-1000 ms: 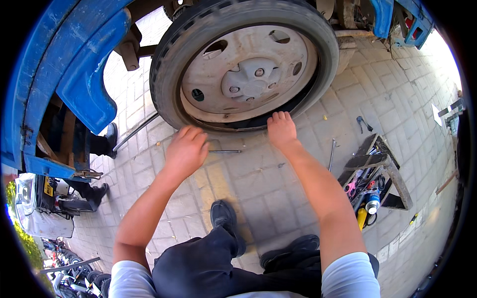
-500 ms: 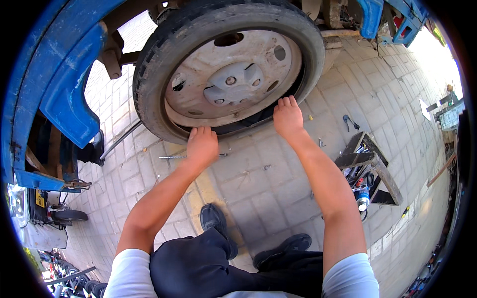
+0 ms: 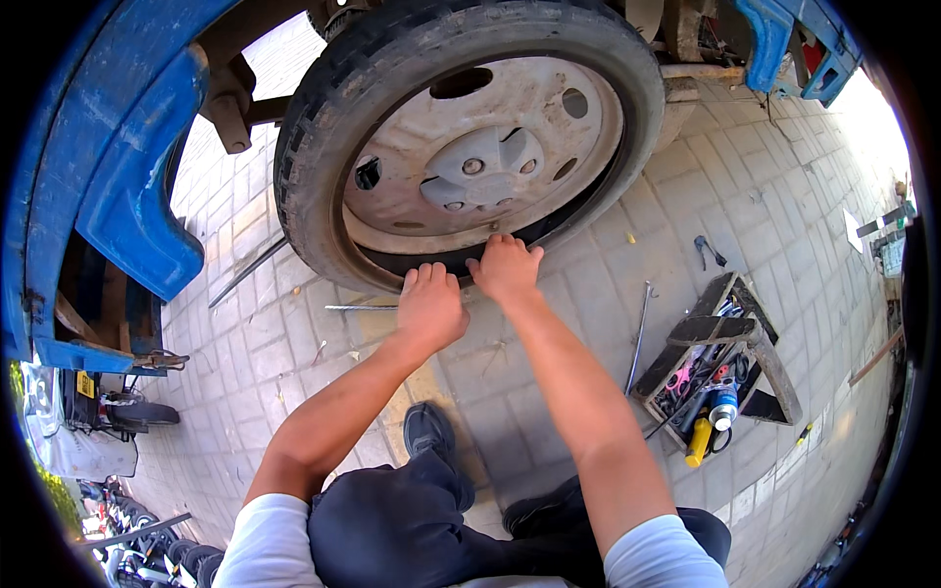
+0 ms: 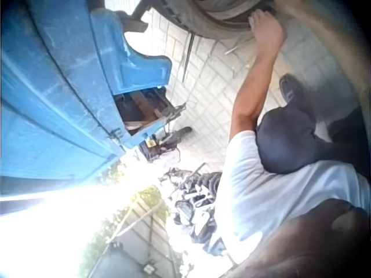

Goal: The person uses a metal bar to pry the tire bead away from the rim of a blue three-wheeled vehicle. They then remove the inner tube, connect it to an air hose, and inflate it. Finally, the person retrieves a wrench from a cluttered workbench and returns to the tire.

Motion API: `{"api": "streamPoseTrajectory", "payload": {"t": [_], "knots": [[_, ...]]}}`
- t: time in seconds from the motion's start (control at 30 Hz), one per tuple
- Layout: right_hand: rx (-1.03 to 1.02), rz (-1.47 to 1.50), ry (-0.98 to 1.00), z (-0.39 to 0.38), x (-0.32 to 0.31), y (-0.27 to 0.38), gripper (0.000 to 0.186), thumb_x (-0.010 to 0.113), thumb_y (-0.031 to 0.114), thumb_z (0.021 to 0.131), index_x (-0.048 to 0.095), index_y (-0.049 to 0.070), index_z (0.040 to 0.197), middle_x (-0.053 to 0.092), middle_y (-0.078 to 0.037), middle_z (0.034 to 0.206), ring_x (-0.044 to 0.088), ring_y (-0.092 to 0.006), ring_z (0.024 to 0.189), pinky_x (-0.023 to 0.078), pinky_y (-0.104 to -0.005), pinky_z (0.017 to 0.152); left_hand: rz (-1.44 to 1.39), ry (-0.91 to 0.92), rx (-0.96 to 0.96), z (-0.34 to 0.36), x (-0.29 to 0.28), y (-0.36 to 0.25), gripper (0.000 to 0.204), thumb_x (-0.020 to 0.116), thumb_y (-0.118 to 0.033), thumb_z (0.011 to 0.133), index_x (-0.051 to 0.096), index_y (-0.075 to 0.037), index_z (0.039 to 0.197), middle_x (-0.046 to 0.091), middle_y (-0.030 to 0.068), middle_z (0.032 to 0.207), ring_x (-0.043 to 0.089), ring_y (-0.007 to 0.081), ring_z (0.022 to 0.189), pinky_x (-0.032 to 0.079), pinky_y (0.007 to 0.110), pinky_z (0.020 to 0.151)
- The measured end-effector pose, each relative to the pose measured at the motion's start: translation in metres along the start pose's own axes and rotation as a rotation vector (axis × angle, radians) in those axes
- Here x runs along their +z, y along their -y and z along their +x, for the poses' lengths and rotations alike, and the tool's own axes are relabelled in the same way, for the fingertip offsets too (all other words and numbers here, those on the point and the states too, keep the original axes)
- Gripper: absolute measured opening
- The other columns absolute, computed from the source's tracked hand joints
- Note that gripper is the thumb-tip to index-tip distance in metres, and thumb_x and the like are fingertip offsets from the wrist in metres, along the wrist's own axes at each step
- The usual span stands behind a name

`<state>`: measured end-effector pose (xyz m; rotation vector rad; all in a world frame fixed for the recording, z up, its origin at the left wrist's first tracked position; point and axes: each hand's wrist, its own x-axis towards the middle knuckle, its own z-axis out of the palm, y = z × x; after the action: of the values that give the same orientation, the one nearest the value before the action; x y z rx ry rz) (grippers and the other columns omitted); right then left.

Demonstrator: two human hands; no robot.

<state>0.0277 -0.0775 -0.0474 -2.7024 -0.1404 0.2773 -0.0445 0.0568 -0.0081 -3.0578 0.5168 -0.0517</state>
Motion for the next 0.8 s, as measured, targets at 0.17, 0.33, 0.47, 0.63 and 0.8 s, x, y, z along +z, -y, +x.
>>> {"api": "streamPoseTrajectory", "payload": {"t": [0.17,0.33,0.47,0.63,0.8], "knots": [[0.062,0.085,0.255,0.009,-0.014,0.002,0.054,0.070,0.046,0.077,0.063,0.006,0.112,0.064,-0.009,0.116,0.055,-0.0277,0.112,0.033,-0.0549,0.094,0.005,-0.027,0.001,-0.004,-0.003,0.001,0.026,0.065,-0.022,0.064,0.061,-0.002,0.079,0.052,0.0123,0.085,0.051,0.0279,0.089,0.038,0.039,0.079],[0.086,0.215,0.285,0.013,0.002,0.000,0.043,0.069,0.040,0.079,0.068,0.011,0.110,0.063,-0.006,0.116,0.048,-0.0271,0.117,0.031,-0.0572,0.095,0.017,-0.043,0.024,-0.004,-0.014,-0.001,0.025,0.065,-0.020,0.063,0.061,-0.001,0.079,0.052,0.0119,0.085,0.051,0.0277,0.087,0.037,0.039,0.078],[-0.070,0.435,-0.116,-0.008,0.018,-0.003,0.026,0.071,0.028,0.077,0.071,0.008,0.094,0.062,-0.004,0.101,0.049,-0.0272,0.107,0.033,-0.0556,0.087,0.049,-0.077,0.053,-0.008,-0.013,0.002,0.025,0.064,-0.019,0.062,0.061,-0.001,0.078,0.052,0.0120,0.085,0.050,0.0274,0.086,0.037,0.038,0.077],[-0.237,0.706,-0.205,-0.037,-0.025,0.011,0.020,0.073,0.022,0.074,0.067,0.003,0.077,0.059,-0.005,0.088,0.051,-0.0276,0.096,0.038,-0.0461,0.083,0.099,-0.089,0.065,-0.015,-0.012,0.006,0.025,0.062,-0.020,0.065,0.062,-0.001,0.081,0.052,0.0120,0.085,0.050,0.0274,0.086,0.038,0.038,0.079],[-0.345,0.686,-0.013,-0.058,-0.067,0.001,0.022,0.072,0.023,0.076,0.066,0.002,0.074,0.059,-0.007,0.083,0.053,-0.0276,0.090,0.044,-0.0391,0.079,0.146,-0.140,0.141,-0.027,-0.014,0.027,0.024,0.063,-0.021,0.069,0.064,-0.001,0.082,0.055,0.0122,0.087,0.052,0.0287,0.093,0.038,0.041,0.093]]}}
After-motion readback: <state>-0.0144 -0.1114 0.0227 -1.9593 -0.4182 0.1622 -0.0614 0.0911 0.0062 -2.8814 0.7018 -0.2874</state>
